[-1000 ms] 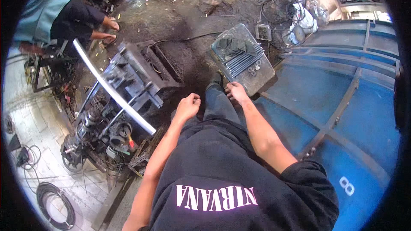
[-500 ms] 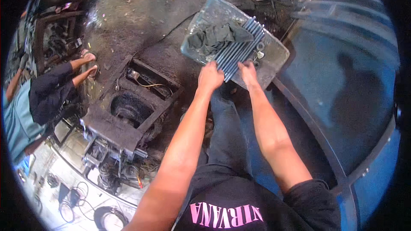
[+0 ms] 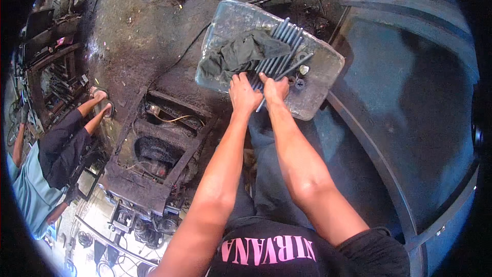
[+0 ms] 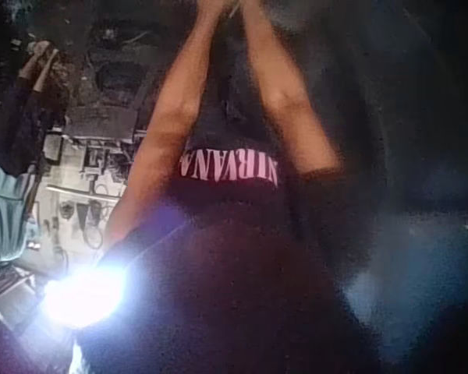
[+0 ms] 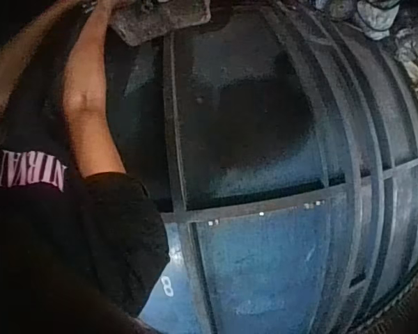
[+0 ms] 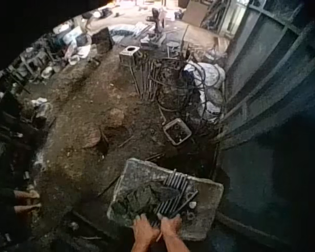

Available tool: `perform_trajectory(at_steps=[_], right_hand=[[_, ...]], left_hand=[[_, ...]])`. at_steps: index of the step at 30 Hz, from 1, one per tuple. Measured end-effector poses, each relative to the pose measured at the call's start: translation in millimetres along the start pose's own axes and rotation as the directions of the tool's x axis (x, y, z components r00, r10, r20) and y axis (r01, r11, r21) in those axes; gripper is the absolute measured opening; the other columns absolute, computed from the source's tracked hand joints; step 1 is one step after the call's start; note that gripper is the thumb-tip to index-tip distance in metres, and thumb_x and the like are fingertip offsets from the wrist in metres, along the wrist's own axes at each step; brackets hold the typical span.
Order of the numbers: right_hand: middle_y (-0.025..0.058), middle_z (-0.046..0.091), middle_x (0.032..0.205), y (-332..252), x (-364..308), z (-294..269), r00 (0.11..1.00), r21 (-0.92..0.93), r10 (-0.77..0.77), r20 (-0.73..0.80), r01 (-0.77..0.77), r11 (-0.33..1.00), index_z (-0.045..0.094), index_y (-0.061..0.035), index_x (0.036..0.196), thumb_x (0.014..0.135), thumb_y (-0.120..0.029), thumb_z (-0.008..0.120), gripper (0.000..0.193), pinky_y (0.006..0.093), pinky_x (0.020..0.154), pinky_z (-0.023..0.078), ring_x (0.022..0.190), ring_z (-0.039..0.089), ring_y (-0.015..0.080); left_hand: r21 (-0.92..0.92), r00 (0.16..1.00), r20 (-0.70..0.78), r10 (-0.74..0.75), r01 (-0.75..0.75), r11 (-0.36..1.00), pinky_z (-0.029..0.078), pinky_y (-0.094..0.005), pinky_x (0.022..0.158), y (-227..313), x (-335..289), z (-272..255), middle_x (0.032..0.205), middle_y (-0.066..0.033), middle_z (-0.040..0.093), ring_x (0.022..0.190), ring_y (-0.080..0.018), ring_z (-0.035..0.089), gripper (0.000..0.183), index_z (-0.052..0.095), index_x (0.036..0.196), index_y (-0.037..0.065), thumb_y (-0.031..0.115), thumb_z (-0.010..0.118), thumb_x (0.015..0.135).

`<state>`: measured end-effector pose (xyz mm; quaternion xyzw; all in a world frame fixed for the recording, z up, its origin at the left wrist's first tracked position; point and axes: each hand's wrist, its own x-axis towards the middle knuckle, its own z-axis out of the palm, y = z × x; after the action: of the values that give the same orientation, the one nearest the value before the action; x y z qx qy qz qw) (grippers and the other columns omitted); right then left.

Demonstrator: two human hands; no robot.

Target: Measuring and organizing metal tubes at a workstation in a fabrication shop.

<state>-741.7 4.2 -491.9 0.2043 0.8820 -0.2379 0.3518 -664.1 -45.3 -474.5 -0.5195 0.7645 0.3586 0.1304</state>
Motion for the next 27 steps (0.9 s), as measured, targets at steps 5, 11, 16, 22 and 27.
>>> perform_trajectory(at_steps=[5, 11, 16, 22, 27], right_hand=[[0.0306, 0.060, 0.114, 17.8, 16.7, 11.8, 0.999, 0.158, -0.034, 0.029, 0.029, 0.987, 0.053, 0.0106, 0.114, 0.066, -0.022, 0.085, 0.066, 0.0446, 0.096, 0.042, 0.110, 0.057, 0.0431], [0.0104, 0.067, 0.096, 30.6, 22.8, 15.1, 0.979, 0.461, -0.065, 0.193, -0.032, 0.887, 0.060, 0.0010, 0.105, 0.078, -0.001, 0.071, 0.030, 0.0352, 0.076, 0.049, 0.084, 0.062, 0.0203], [0.0138, 0.066, 0.095, 31.8, 13.5, 4.6, 0.951, 0.516, -0.082, 0.298, -0.088, 0.852, 0.058, 0.0054, 0.101, 0.075, -0.005, 0.069, 0.029, 0.0350, 0.077, 0.049, 0.086, 0.063, 0.0222], [0.0099, 0.066, 0.090, 29.5, 5.1, -15.0, 0.899, 0.521, -0.131, 0.419, -0.119, 0.845, 0.060, 0.0027, 0.103, 0.078, -0.007, 0.059, 0.027, 0.0336, 0.071, 0.049, 0.081, 0.063, 0.0221], [0.0059, 0.056, 0.072, 63.0, 26.8, -29.2, 0.927, 0.563, -0.086, 0.364, -0.145, 0.814, 0.057, 0.0005, 0.081, 0.070, -0.007, 0.053, 0.014, 0.0367, 0.056, 0.041, 0.063, 0.054, 0.0169]], left_hand=[[-0.044, 0.998, 0.038, 0.048, -0.046, 0.998, 0.046, -0.0482, 0.090, -12.3, 9.5, 8.7, 0.110, -0.0258, 0.054, 0.103, -0.0443, 0.055, 0.058, 0.055, 0.117, -0.001, 0.023, 0.073, 0.068], [-0.116, 0.992, 0.120, -0.047, 0.061, 0.991, 0.047, -0.0481, 0.090, -2.7, 10.4, 8.2, 0.108, -0.0264, 0.058, 0.105, -0.0424, 0.057, 0.056, 0.056, 0.116, 0.000, 0.026, 0.072, 0.068], [-0.065, 0.940, 0.309, -0.147, 0.176, 0.982, 0.046, -0.0465, 0.094, -2.7, 25.9, -2.6, 0.111, -0.0285, 0.062, 0.106, -0.0416, 0.060, 0.054, 0.057, 0.112, -0.001, 0.030, 0.071, 0.070], [-0.197, 0.923, 0.358, -0.141, 0.223, 0.955, 0.050, -0.0436, 0.082, -6.9, 7.6, -0.5, 0.094, -0.0238, 0.068, 0.093, -0.0383, 0.066, 0.046, 0.062, 0.097, 0.000, 0.034, 0.072, 0.068], [-0.184, 0.896, 0.431, -0.103, 0.199, 0.962, 0.047, -0.0415, 0.094, 27.3, -13.5, -12.7, 0.115, -0.0294, 0.061, 0.112, -0.0383, 0.059, 0.070, 0.056, 0.121, -0.006, 0.040, 0.071, 0.071]])
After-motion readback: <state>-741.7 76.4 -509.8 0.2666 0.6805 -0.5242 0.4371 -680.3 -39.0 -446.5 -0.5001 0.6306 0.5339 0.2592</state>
